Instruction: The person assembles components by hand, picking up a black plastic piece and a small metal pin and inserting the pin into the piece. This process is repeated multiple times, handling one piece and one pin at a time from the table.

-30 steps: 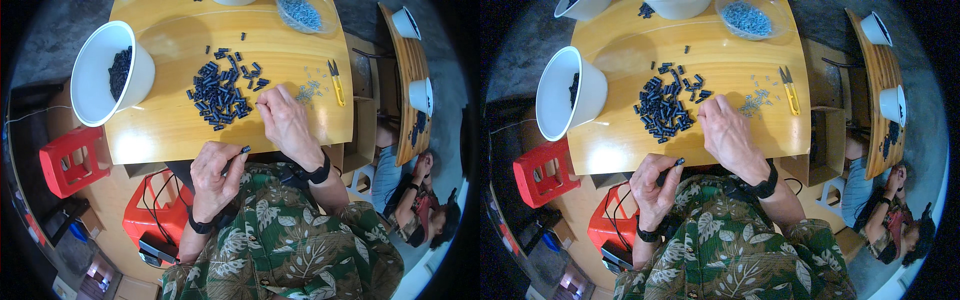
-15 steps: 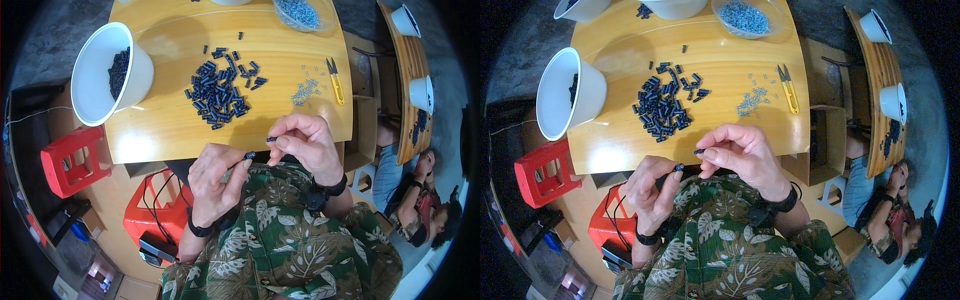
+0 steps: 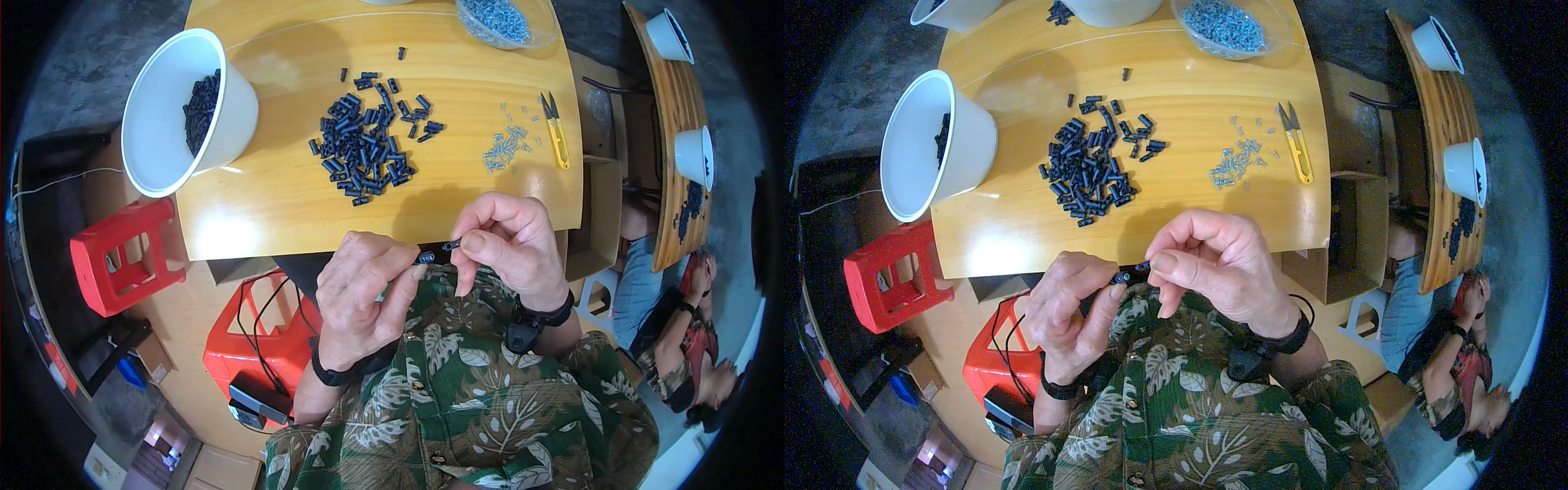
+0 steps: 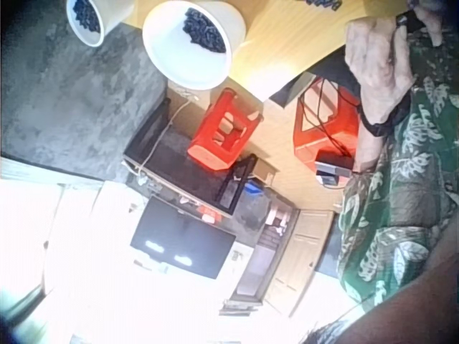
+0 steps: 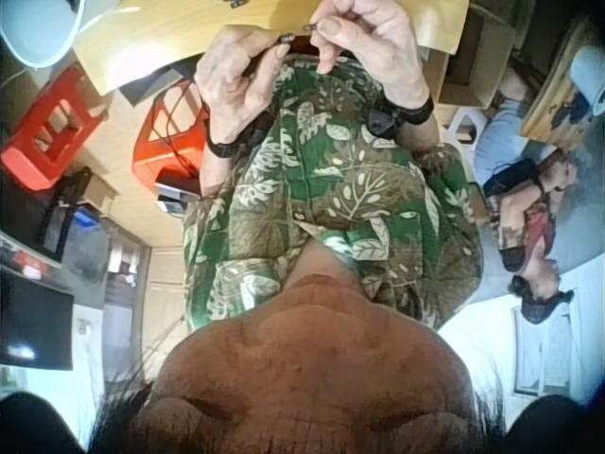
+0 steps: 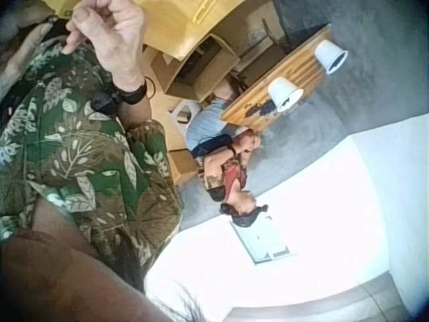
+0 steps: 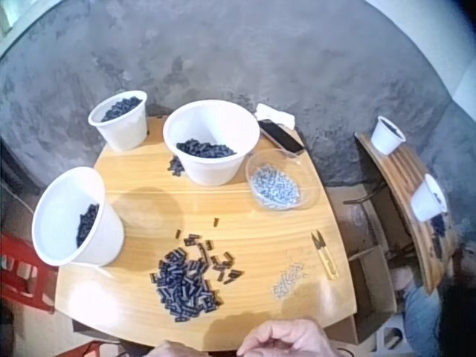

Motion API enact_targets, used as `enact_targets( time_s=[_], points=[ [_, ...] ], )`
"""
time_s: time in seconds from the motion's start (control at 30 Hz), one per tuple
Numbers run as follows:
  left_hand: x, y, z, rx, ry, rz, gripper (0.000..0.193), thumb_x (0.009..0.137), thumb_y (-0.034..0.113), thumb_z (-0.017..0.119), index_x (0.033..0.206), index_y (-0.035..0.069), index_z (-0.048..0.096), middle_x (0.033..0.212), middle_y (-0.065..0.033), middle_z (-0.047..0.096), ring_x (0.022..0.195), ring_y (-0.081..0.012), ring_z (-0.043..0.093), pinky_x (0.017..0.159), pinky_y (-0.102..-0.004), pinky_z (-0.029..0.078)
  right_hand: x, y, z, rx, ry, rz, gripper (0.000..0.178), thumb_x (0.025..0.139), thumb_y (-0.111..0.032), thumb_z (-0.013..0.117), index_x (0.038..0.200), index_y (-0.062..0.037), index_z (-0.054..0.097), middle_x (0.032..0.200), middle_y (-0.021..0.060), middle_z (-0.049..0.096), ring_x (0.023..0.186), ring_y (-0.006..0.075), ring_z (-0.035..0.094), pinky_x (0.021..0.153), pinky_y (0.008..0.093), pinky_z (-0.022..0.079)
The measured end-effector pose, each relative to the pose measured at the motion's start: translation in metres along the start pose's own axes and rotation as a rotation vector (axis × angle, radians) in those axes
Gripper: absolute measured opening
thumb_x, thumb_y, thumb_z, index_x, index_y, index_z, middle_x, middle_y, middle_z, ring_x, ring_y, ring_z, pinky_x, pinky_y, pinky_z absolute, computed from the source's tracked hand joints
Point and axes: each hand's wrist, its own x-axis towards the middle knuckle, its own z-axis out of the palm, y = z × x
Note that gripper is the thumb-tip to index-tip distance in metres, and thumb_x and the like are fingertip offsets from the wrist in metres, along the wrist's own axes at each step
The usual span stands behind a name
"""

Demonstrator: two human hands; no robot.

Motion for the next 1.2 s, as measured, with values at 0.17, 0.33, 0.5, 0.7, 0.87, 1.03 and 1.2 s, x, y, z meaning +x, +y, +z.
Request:
enact_targets(
  time_s=[0.17, 0.33, 0.5, 0.7, 0.87, 1.03, 1.2],
  points=[
    [0.000, 0.003, -0.001, 0.013, -0.005, 0.016, 0.029, 0.070, -0.004, 0.080, 0.095, 0.001, 0.066, 0.084, -0.0117, 0.066, 0.072, -0.0276, 0.064, 0.066, -0.0362, 0.050, -0.002, -0.004, 0.004, -0.081, -0.008, 0.007, 0.012, 0.097, -0.007, 0.063, 0.099, 0.0043, 0.063, 0.081, 0.0088, 0.067, 0.062, 0.0131, 0.067, 0.057, 0.0246, 0.057],
    [0.000, 0.001, 0.000, 0.018, -0.015, 0.047, 0.031, 0.069, -0.005, 0.080, 0.096, 0.000, 0.066, 0.084, -0.0123, 0.067, 0.072, -0.0283, 0.064, 0.066, -0.0365, 0.050, -0.002, -0.002, 0.006, -0.084, -0.005, -0.002, 0.011, 0.097, -0.007, 0.063, 0.099, 0.0039, 0.063, 0.080, 0.0078, 0.066, 0.062, 0.0123, 0.066, 0.057, 0.0242, 0.057],
    [0.001, 0.003, 0.000, 0.041, -0.020, 0.058, 0.032, 0.067, -0.006, 0.079, 0.096, -0.001, 0.066, 0.085, -0.0123, 0.066, 0.072, -0.0284, 0.064, 0.066, -0.0369, 0.050, -0.002, -0.001, 0.007, -0.112, 0.001, 0.010, 0.011, 0.097, -0.007, 0.064, 0.099, 0.0033, 0.063, 0.080, 0.0071, 0.066, 0.062, 0.0115, 0.066, 0.057, 0.0238, 0.056],
    [0.000, 0.000, 0.001, 0.062, -0.019, 0.092, 0.033, 0.066, -0.007, 0.079, 0.096, -0.002, 0.067, 0.083, -0.0128, 0.065, 0.071, -0.0292, 0.063, 0.065, -0.0373, 0.050, -0.001, 0.001, 0.007, -0.160, -0.006, -0.022, 0.009, 0.097, -0.006, 0.063, 0.098, 0.0029, 0.063, 0.079, 0.0063, 0.066, 0.061, 0.0107, 0.066, 0.057, 0.0228, 0.055],
    [0.000, 0.000, 0.006, 0.092, -0.006, 0.109, 0.032, 0.065, -0.008, 0.078, 0.094, -0.002, 0.067, 0.083, -0.0131, 0.064, 0.072, -0.0293, 0.063, 0.065, -0.0368, 0.050, -0.001, 0.010, 0.010, -0.109, 0.011, -0.013, 0.009, 0.097, -0.006, 0.063, 0.096, 0.0030, 0.063, 0.079, 0.0070, 0.067, 0.063, 0.0110, 0.066, 0.058, 0.0236, 0.055],
    [-0.003, 0.002, 0.006, 0.111, -0.013, 0.039, 0.031, 0.065, -0.008, 0.078, 0.093, -0.002, 0.067, 0.082, -0.0126, 0.063, 0.072, -0.0292, 0.062, 0.065, -0.0364, 0.050, 0.003, 0.013, 0.007, -0.113, 0.022, 0.021, 0.009, 0.096, -0.005, 0.064, 0.095, 0.0035, 0.064, 0.080, 0.0086, 0.067, 0.064, 0.0122, 0.067, 0.059, 0.0245, 0.056],
    [-0.001, 0.003, 0.006, 0.043, -0.011, 0.026, 0.028, 0.068, -0.006, 0.078, 0.093, -0.002, 0.067, 0.082, -0.0116, 0.063, 0.072, -0.0285, 0.062, 0.065, -0.0365, 0.050, 0.007, 0.018, -0.003, 0.069, -0.059, 0.046, 0.011, 0.094, -0.007, 0.067, 0.096, 0.0034, 0.064, 0.082, 0.0092, 0.067, 0.063, 0.0131, 0.066, 0.058, 0.0251, 0.056]
  ],
)
